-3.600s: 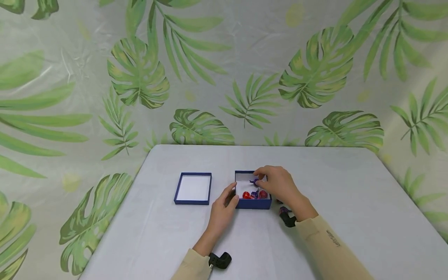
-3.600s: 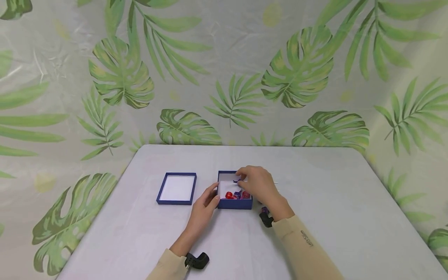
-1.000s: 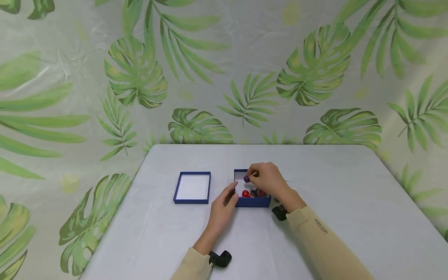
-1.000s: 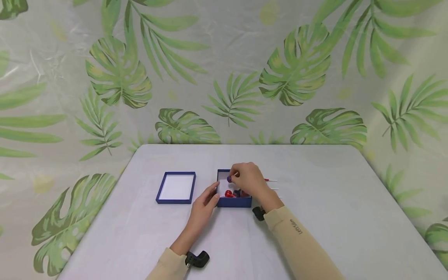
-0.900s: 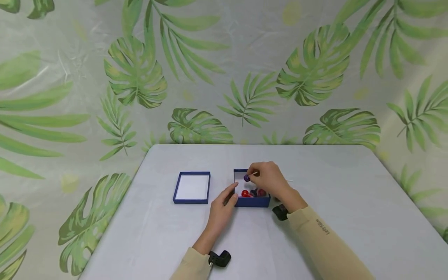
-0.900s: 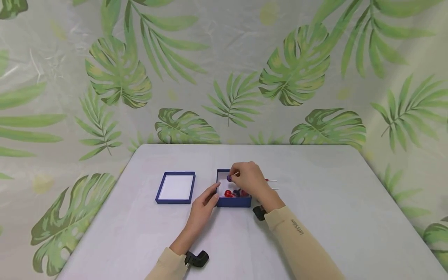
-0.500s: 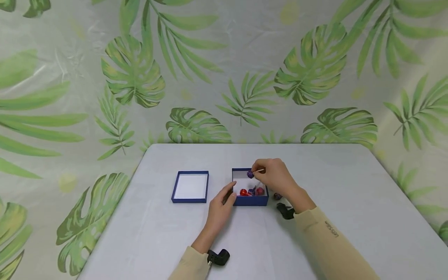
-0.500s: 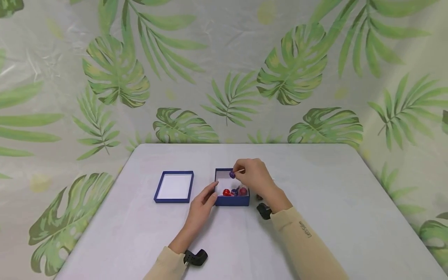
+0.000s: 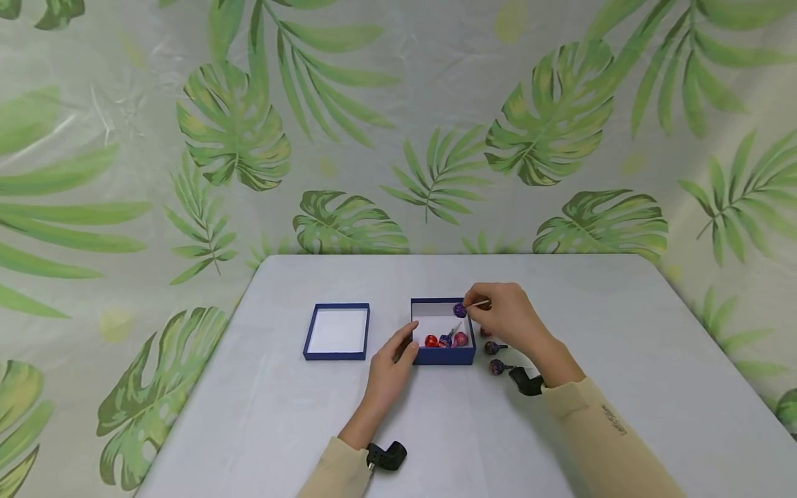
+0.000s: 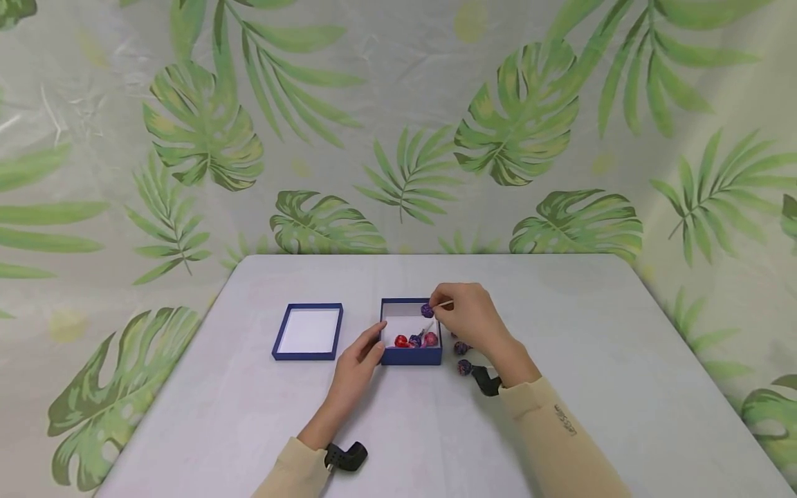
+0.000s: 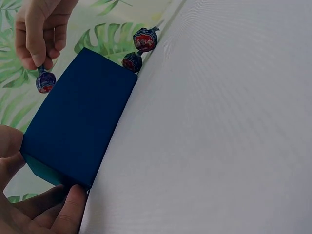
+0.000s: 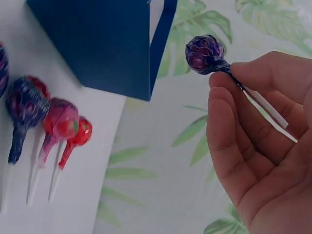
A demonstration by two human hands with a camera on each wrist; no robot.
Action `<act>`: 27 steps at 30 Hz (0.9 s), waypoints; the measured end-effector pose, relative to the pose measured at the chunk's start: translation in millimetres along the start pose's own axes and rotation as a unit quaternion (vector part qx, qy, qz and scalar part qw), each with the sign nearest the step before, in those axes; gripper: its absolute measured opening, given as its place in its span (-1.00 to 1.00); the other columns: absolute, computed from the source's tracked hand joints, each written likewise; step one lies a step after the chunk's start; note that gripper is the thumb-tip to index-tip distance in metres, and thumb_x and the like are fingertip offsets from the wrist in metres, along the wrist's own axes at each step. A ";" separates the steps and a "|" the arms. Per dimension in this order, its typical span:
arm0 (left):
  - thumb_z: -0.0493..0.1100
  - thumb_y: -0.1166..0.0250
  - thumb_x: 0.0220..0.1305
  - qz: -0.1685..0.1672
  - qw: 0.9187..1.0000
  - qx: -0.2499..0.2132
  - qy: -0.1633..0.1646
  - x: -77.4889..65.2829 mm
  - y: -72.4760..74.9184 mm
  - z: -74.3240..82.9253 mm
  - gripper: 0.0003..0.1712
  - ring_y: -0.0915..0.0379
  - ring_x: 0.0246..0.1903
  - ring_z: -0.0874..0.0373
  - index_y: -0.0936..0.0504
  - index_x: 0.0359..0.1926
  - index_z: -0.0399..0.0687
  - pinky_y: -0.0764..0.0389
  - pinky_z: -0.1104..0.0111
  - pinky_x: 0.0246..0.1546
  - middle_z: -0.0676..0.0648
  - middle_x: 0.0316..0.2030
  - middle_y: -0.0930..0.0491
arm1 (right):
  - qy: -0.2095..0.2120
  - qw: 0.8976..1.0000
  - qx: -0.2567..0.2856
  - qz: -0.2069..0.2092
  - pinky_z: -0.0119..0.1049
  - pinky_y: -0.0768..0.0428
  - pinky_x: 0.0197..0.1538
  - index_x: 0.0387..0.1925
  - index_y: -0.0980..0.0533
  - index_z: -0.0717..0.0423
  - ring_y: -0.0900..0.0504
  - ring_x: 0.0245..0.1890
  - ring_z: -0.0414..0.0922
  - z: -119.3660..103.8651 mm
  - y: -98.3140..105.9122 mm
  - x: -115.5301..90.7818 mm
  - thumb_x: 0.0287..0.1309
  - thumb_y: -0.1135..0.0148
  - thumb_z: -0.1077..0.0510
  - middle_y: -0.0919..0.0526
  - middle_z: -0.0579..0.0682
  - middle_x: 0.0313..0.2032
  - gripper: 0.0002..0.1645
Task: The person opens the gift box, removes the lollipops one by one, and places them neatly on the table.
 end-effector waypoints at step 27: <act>0.00 -0.14 0.52 -0.004 1.000 0.004 -0.009 2.4 -0.4 -3.2 -0.54 -0.32 0.35 0.20 -0.48 0.38 0.30 -0.40 0.29 0.30 0.13 0.36 -0.42 | -0.021 1.000 0.020 0.011 -0.16 -0.74 -0.23 -0.25 -0.71 -0.06 -0.74 -0.26 -0.13 12.9 15.6 -38.2 0.22 -0.36 0.21 -0.76 -0.16 -0.24 -0.89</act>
Point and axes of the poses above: each hand's wrist, its own x-axis towards the middle knuckle, its own y-axis out of the back of the hand, z = x × y, the point moved 5 cm from there along x, towards the middle knuckle
